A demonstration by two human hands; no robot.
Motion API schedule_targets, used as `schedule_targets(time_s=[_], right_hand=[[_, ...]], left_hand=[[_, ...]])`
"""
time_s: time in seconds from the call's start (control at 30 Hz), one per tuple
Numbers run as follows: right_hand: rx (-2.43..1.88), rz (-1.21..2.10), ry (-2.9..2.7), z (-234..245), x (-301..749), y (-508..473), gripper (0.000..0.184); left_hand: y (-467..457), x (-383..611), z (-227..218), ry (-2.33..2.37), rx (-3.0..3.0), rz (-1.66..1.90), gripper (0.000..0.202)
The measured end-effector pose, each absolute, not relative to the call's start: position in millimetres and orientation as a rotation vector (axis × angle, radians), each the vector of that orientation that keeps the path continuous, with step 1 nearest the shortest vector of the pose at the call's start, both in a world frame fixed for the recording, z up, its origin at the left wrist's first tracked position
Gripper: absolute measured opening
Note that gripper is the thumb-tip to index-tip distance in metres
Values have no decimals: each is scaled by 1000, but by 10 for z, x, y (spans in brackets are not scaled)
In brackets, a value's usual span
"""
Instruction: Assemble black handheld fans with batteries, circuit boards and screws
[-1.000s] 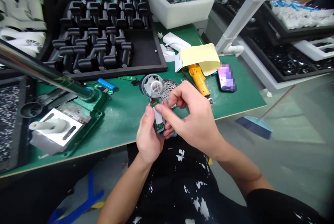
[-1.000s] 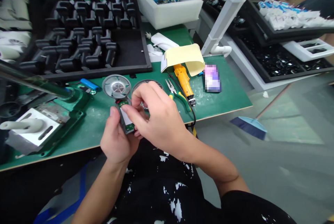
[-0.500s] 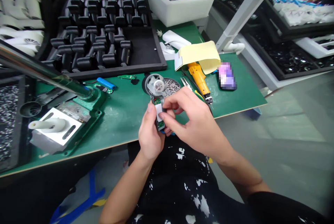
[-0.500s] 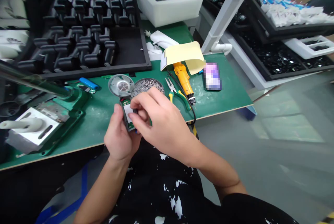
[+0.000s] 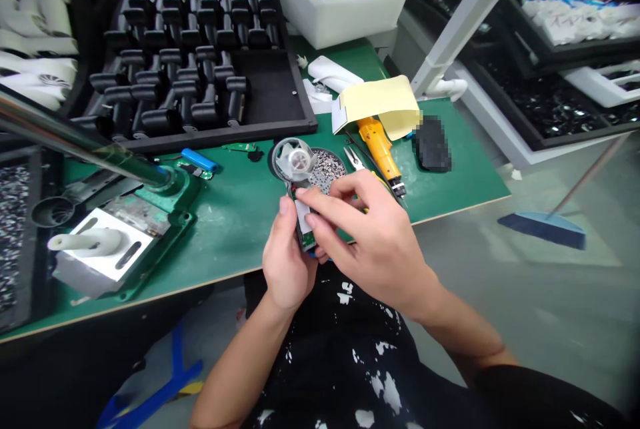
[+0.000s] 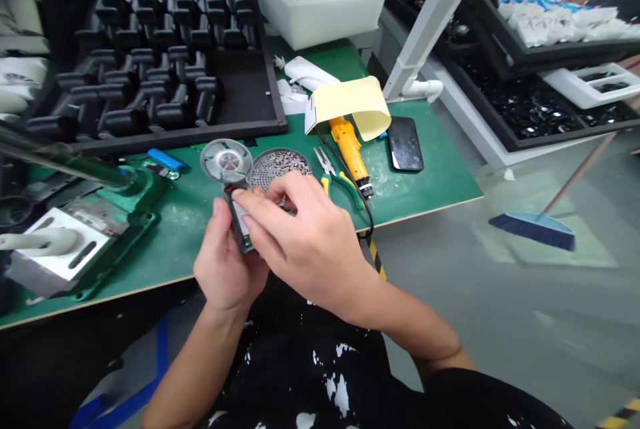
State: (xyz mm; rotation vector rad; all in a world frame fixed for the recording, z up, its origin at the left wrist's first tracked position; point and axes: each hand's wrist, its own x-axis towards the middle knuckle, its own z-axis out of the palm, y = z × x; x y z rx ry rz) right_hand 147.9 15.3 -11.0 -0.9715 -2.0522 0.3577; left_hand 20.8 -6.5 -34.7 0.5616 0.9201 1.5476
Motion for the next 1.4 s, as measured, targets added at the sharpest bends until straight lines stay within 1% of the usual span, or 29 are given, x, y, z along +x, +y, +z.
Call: schedule_targets(time_s=[0.1,0.2,0.3,0.43,0.5,0.77,0.93,1.1,1.17,1.3,1.4], right_hand=[[-962,266,-2053,-129,1474,136,27],[-951,266,-2038,-125,1473,133,23],[-947,335,-2025,-114,1474,141,19],[-955,422,-2016,-110,1480,154,23],[-952,407,-2014,-116,1483,158,24],[-917,410,-2002,-123,1487,165,15],[-881,393,-2010,-143,1483,146,12],[-857,378,-1975,-164,1471,128,13],[-854,366,-1980,-166,1470,127,15],[-852,266,-2010,-171,1476,134,26],[-815,194,-2023,-186,1474,137,25]], left_hand=[[-87,227,-363,914,552,1591,37],[-93,239,-369,902,545,1597,35],[-86,246,-371,862,556,1583,37],[-87,246,-387,832,584,1593,37],[-100,246,-394,844,596,1591,37],[-158,275,-383,856,616,1583,35],[-182,253,-402,905,607,1572,40],[-209,238,-415,976,664,1586,42],[-215,244,-429,1002,684,1608,40],[-219,261,-477,979,684,1673,33],[-225,263,-516,984,677,1689,30]])
